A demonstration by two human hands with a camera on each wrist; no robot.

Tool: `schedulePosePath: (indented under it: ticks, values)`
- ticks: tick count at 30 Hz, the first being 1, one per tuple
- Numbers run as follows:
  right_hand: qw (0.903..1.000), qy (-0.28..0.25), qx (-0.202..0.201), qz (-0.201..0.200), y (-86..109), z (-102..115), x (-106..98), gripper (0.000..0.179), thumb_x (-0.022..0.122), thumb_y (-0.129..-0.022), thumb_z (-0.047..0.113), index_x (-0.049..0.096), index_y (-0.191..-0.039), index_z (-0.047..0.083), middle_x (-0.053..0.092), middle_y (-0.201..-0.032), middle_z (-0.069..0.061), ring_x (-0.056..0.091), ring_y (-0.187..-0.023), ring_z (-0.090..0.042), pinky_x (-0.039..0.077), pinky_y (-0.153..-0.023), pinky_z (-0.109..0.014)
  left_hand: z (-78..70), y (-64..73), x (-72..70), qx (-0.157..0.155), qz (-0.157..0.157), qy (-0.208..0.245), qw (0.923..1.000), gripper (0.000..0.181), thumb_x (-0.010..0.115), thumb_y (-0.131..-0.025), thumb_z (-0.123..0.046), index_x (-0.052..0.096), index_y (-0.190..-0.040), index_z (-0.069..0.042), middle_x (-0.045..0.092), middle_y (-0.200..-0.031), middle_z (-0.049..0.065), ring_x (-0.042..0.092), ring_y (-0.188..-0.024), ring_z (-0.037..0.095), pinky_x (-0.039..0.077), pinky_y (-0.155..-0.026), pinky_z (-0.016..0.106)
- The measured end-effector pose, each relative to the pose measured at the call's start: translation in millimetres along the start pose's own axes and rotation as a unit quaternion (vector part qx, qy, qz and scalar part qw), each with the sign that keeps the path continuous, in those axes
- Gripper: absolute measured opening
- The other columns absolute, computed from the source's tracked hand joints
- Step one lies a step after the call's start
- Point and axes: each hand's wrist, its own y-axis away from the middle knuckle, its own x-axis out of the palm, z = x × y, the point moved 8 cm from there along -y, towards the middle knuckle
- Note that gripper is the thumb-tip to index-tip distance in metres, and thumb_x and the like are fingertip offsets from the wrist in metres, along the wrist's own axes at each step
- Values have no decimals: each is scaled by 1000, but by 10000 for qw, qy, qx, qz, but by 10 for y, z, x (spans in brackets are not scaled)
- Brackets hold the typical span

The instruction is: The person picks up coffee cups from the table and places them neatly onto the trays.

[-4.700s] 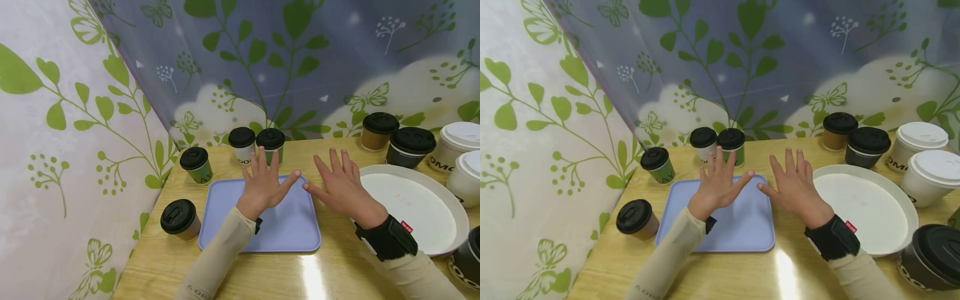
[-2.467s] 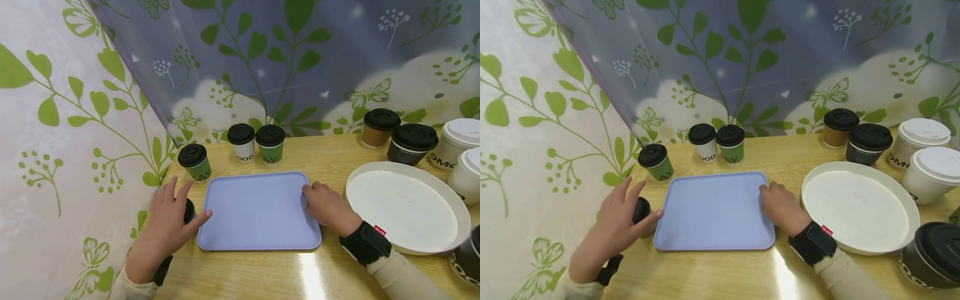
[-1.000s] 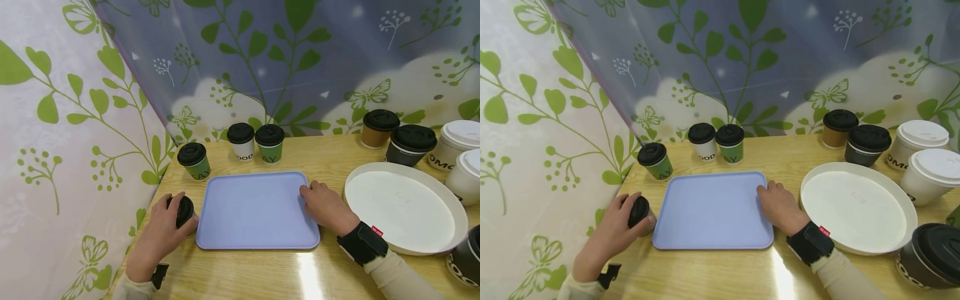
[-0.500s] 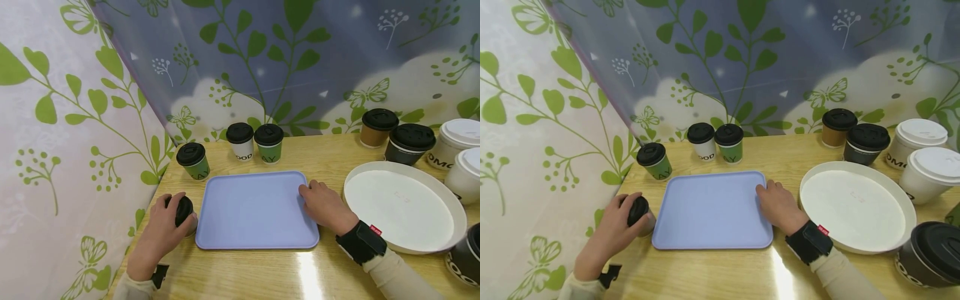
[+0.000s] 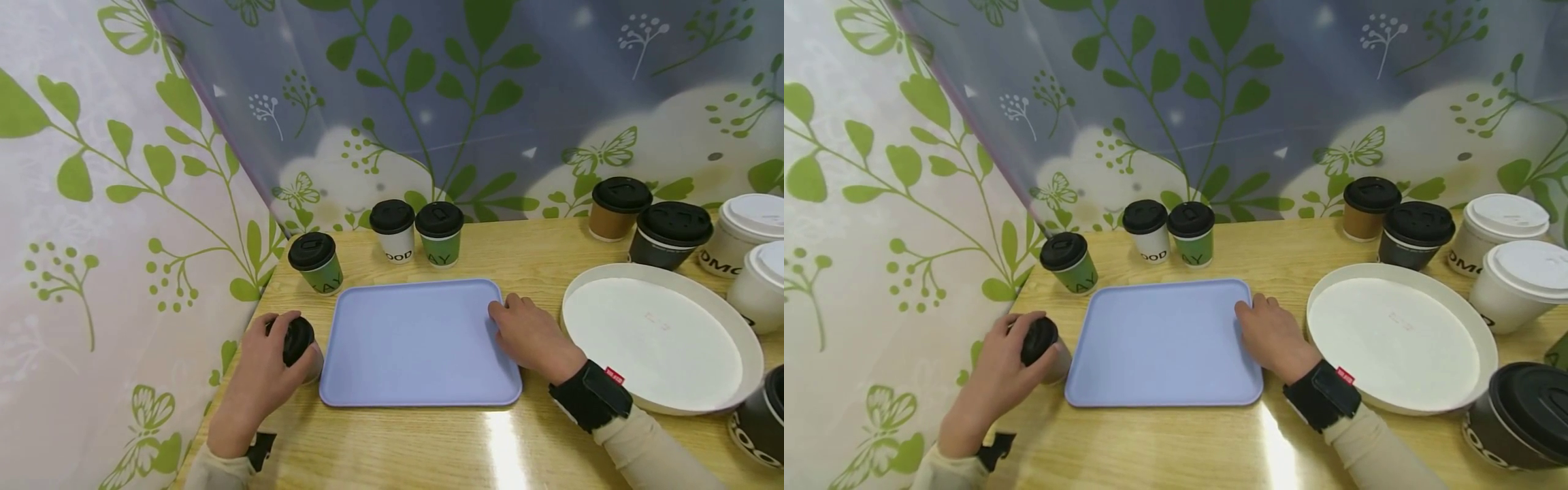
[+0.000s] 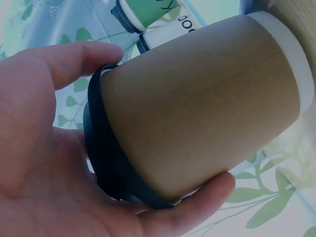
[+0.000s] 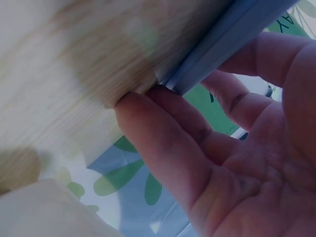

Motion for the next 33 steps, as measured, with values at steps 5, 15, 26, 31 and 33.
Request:
schedulePosePath:
  ticks: [5,15,26,31,33]
  values:
    - [10000,-2,-1,-5,4,-4,2,15,69,-94,5,65,-108,0,56,-91,-17,53,-77,-29,51,-63,-44,-36,-14,-63,21,-170,-86,9998,51,68,-96,-28,57,-139,-4,48,-132,33,50,-117,51,48,-85,63]
    - [10000,-8,21,38,3,-6,3,15,68,-95,5,66,-109,1,56,-91,-17,52,-77,-29,50,-62,-42,-60,-37,-109,-176,-140,-207,9995,50,68,-96,-28,56,-140,-8,45,-135,29,43,-122,52,47,-83,63]
    - [9999,-14,51,122,-10,-9,7,16,67,-97,6,66,-111,0,57,-93,-18,53,-78,-29,51,-63,-42,-114,-76,-105,11,-296,-337,9990,49,66,-95,-31,57,-139,-10,47,-133,28,46,-120,48,47,-85,61]
    - [9997,-31,99,207,-11,-13,13,16,67,-97,7,66,-112,1,58,-94,-18,53,-80,-29,51,-64,-42,-160,-97,-113,127,-399,-343,9985,49,67,-94,-32,59,-138,-11,49,-132,28,48,-117,46,50,-80,59]
    - [9997,-31,115,226,-11,-12,12,17,67,-97,7,66,-112,1,58,-95,-18,53,-80,-29,51,-64,-42,-175,-103,-117,166,-428,-323,9984,49,67,-94,-32,59,-137,-10,50,-132,28,49,-117,46,50,-78,59]
